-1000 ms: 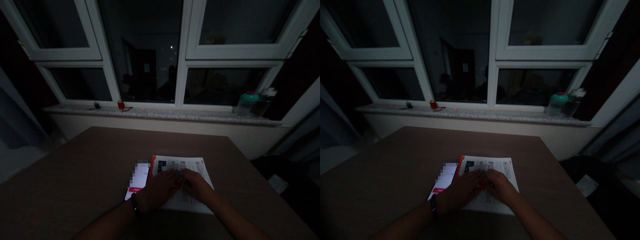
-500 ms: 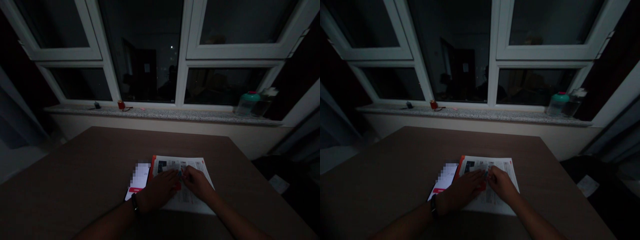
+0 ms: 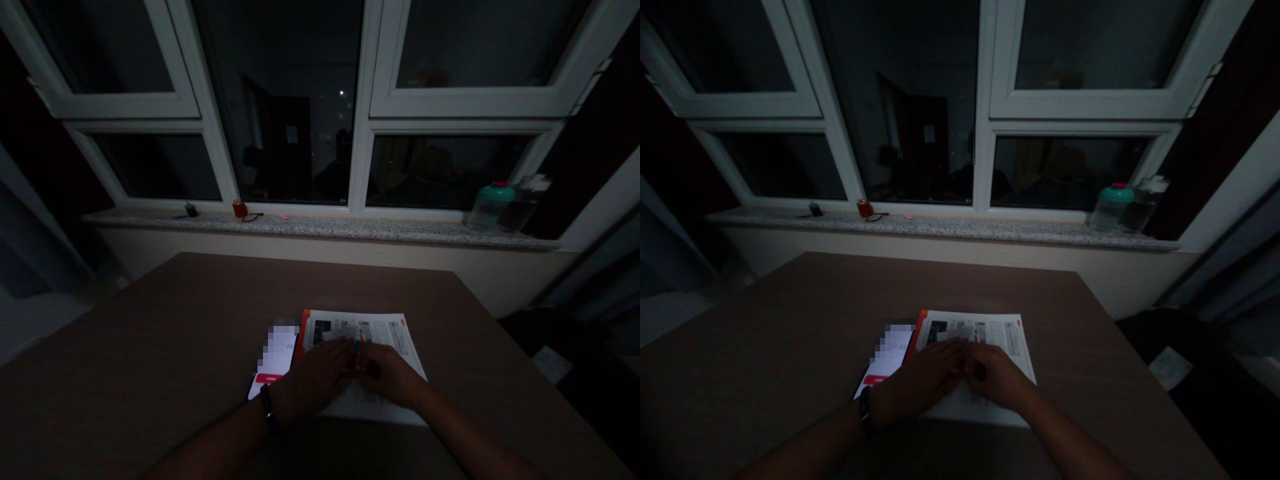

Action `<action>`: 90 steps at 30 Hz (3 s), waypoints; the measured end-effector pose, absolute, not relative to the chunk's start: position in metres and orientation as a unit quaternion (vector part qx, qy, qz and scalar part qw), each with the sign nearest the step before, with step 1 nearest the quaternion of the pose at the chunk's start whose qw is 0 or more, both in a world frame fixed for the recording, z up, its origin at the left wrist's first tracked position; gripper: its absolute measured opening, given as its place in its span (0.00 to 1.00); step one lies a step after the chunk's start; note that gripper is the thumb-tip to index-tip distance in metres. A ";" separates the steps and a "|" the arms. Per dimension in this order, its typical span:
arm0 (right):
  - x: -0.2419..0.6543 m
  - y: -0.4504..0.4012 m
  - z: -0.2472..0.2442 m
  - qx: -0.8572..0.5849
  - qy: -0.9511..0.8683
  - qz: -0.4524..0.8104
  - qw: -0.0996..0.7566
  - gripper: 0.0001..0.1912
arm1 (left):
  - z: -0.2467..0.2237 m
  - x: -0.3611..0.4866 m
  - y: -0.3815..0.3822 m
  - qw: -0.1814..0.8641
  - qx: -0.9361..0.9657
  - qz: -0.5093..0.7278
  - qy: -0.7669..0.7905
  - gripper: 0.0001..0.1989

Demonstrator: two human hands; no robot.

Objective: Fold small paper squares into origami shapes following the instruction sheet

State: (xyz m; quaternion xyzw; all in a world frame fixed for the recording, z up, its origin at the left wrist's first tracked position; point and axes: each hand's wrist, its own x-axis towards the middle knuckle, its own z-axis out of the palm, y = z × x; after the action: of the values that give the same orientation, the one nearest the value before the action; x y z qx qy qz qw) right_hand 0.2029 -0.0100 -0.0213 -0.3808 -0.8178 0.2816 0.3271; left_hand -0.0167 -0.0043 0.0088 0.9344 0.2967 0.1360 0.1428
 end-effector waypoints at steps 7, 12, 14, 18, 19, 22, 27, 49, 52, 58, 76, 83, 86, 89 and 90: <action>0.208 -0.001 -0.022 -0.480 -0.743 0.253 0.391 0.05 | 0.007 -0.019 -0.006 0.117 0.942 0.147 0.277 0.24; 0.212 0.004 -0.020 -0.518 -0.728 0.183 0.411 0.04 | 0.017 -0.017 -0.010 0.110 0.950 0.128 0.263 0.23; 0.214 0.005 -0.020 -0.526 -0.728 0.161 0.409 0.04 | 0.019 -0.016 -0.010 0.101 0.953 0.118 0.259 0.25; 0.219 0.008 -0.025 -0.541 -0.725 0.126 0.408 0.04 | 0.019 -0.016 -0.008 0.091 0.955 0.104 0.263 0.26; 0.220 0.008 -0.026 -0.542 -0.726 0.117 0.407 0.04 | 0.018 -0.016 -0.007 0.090 0.954 0.102 0.267 0.25; 0.225 0.009 -0.028 -0.541 -0.733 0.092 0.402 0.06 | 0.015 -0.018 -0.003 0.082 0.953 0.100 0.273 0.24; 0.225 0.006 -0.024 -0.496 -0.780 0.067 0.374 0.17 | 0.009 -0.021 -0.001 0.090 0.953 0.113 0.266 0.28; 0.207 -0.020 -0.005 -0.325 -0.888 0.180 0.271 0.17 | 0.012 -0.022 -0.003 0.090 0.927 0.132 0.339 0.19; 0.209 -0.017 -0.007 -0.373 -0.867 0.154 0.291 0.17 | 0.012 -0.023 -0.002 0.090 0.925 0.126 0.348 0.17; 0.213 -0.016 -0.006 -0.390 -0.863 0.153 0.280 0.19 | 0.018 -0.021 -0.002 0.074 0.930 0.114 0.343 0.10; 0.216 -0.008 -0.021 -0.475 -0.804 0.127 0.335 0.12 | 0.025 -0.016 -0.014 0.097 0.933 0.110 0.328 0.25; 0.216 -0.005 -0.021 -0.485 -0.795 0.117 0.345 0.13 | 0.021 -0.015 -0.012 0.093 0.944 0.118 0.294 0.23; 0.215 -0.005 -0.019 -0.477 -0.797 0.102 0.357 0.13 | 0.021 -0.015 -0.011 0.101 0.941 0.117 0.302 0.22; 0.214 -0.007 -0.016 -0.464 -0.801 0.099 0.365 0.11 | 0.019 -0.015 -0.011 0.102 0.934 0.131 0.317 0.22; 0.213 -0.008 -0.015 -0.455 -0.807 0.101 0.363 0.11 | 0.018 -0.015 -0.011 0.101 0.931 0.139 0.323 0.22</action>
State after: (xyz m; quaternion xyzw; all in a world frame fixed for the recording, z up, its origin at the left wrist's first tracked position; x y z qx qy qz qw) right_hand 0.2135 -0.0079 -0.0145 -0.4550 -0.8069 0.1014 0.3628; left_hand -0.0146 -0.0111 0.0179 0.9306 0.3233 0.1390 0.1010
